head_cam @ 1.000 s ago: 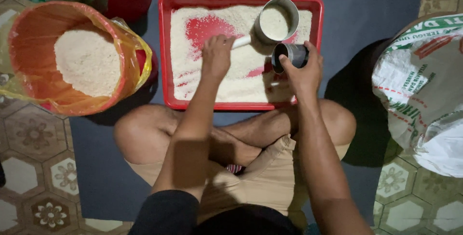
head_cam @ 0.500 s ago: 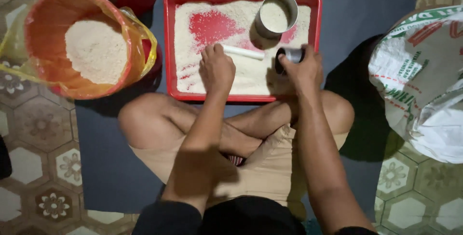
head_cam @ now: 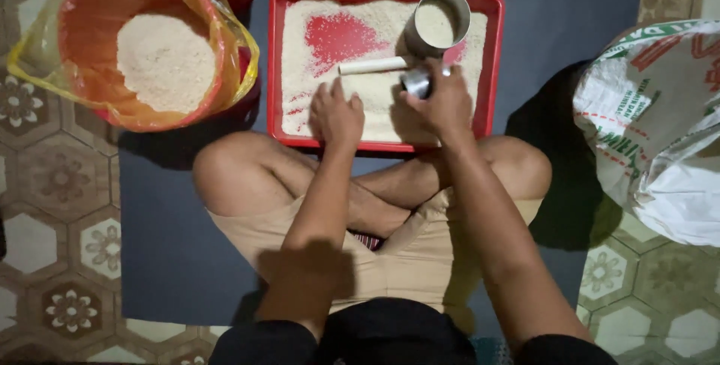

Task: The person measures grain from a tray using a metal cup, levels it with a stick, and transfers it to a larger container.

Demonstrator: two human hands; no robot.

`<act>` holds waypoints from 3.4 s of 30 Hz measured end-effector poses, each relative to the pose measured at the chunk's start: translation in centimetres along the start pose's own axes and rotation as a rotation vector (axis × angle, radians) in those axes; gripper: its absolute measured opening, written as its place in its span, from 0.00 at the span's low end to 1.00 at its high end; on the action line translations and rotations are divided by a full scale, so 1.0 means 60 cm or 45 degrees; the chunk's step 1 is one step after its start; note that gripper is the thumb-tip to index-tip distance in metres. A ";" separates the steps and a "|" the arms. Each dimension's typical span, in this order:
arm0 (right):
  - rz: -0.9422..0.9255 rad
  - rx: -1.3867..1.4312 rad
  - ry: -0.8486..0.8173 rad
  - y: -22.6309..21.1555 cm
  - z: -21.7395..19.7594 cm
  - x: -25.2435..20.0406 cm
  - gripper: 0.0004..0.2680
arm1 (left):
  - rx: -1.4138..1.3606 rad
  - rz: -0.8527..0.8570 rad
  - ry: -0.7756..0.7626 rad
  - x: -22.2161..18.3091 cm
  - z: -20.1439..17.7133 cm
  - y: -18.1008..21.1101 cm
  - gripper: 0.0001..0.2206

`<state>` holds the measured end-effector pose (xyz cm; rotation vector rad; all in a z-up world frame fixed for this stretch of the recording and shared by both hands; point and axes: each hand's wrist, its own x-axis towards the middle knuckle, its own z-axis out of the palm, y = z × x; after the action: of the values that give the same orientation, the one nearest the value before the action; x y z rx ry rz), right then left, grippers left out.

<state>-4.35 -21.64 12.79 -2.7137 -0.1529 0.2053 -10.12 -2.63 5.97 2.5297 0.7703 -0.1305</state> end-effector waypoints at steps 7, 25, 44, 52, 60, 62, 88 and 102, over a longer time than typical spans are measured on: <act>0.466 -0.094 -0.078 0.062 0.040 0.001 0.33 | -0.023 -0.140 -0.040 0.039 0.030 -0.013 0.30; 0.471 0.910 -0.344 -0.060 0.118 0.008 0.29 | -0.530 0.103 -0.559 -0.044 -0.167 0.085 0.31; -0.196 -0.098 0.637 -0.033 -0.094 0.083 0.30 | -0.179 0.223 -0.292 -0.042 0.041 -0.027 0.28; -0.589 -0.276 0.921 0.000 -0.058 0.053 0.29 | -0.112 0.344 -0.289 -0.072 0.003 -0.012 0.25; 0.329 0.501 0.191 0.045 0.054 -0.038 0.37 | -0.045 0.277 -0.416 -0.097 -0.012 0.002 0.28; 0.357 0.499 0.132 0.048 0.053 -0.046 0.38 | -0.051 0.261 -0.436 -0.119 -0.030 0.012 0.28; 0.378 0.199 -0.341 -0.024 0.007 -0.075 0.37 | 0.394 0.814 -0.636 0.005 0.030 -0.067 0.22; 0.363 0.153 -0.453 -0.033 0.000 -0.057 0.35 | 0.580 1.147 -0.507 -0.024 0.008 -0.039 0.16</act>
<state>-7.86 -20.31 14.03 -2.5462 0.1429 0.7553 -12.58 -1.84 4.88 2.8622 -0.6341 -0.5164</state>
